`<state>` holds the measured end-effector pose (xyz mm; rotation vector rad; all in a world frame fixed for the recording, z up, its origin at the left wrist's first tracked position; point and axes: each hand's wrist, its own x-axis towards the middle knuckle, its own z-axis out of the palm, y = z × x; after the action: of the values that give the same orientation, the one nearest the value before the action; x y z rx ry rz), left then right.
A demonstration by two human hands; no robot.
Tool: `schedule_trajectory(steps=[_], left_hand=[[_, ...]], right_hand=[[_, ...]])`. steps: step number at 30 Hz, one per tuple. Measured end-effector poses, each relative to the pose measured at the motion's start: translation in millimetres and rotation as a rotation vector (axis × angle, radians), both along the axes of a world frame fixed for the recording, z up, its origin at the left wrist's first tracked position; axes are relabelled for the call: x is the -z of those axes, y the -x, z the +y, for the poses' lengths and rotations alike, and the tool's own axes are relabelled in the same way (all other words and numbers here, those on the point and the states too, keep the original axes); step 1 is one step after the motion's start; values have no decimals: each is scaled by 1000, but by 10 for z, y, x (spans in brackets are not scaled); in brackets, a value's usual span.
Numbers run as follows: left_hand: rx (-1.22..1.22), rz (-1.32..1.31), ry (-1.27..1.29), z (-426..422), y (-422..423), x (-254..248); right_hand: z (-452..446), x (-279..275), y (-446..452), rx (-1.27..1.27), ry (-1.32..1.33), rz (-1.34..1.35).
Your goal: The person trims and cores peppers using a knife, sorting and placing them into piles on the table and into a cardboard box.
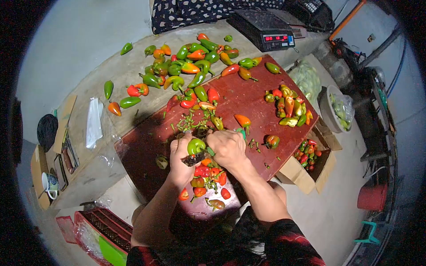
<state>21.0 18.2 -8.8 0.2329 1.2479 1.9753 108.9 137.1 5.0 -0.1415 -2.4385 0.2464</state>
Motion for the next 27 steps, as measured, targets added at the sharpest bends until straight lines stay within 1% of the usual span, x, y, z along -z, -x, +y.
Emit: schedule_trajectory(steps=[1, 2, 3, 4, 5, 7, 8, 11, 12, 13, 14, 15, 19, 21, 22, 23, 24, 25, 26, 27], left_hand=[[2, 0, 1, 16, -11, -26], [-37, -72, 72, 45, -38, -56], [-72, -144, 146, 58, -63, -74], [-16, -229, 64, 49, -12, -64], [-13, -222, 62, 27, -17, -106], [16, -212, 31, -34, -28, -199], [60, -145, -48, -81, 14, -141], [65, -228, -75, -85, 107, -81], [3, -269, -50, -59, 95, -63], [0, -264, -47, -75, 113, -65], [58, -258, -88, -90, 132, -71], [118, -253, -130, -97, 143, -74], [126, -362, -134, -107, 149, -119], [173, -391, -152, -112, 229, -71], [208, -418, -166, -109, 261, -57], [211, -420, -171, -85, 271, -56], [158, -449, -156, -57, 288, -77], [106, -477, -137, -51, 305, -84], [218, -320, -262, -67, 347, -8], [225, -319, -258, -51, 323, -48]], right_hand=[[-1, -9, -5, 26, -29, 1], [49, 17, -13, 30, -27, 0], [155, 75, -33, 133, 17, -47], [284, 137, -53, 237, 60, -90], [492, 217, -93, 431, 39, -121], [703, 103, -159, 450, 18, 7], [707, 91, -164, 449, 11, 10], [650, 127, -191, 464, 70, -7], [616, 154, -147, 461, 86, 9], [602, 161, -106, 457, 97, 31], [591, 135, -104, 473, 156, 2], [602, 112, -111, 472, 157, 4], [839, 73, -237, 733, 377, -202], [973, 37, -353, 764, 396, -184], [1032, 44, -416, 770, 388, -185], [1090, 79, -468, 755, 468, -222], [1104, 78, -488, 737, 554, -258], [1108, 94, -500, 741, 558, -257], [1111, 119, -493, 679, 575, -294], [1089, 122, -471, 618, 593, -329]])
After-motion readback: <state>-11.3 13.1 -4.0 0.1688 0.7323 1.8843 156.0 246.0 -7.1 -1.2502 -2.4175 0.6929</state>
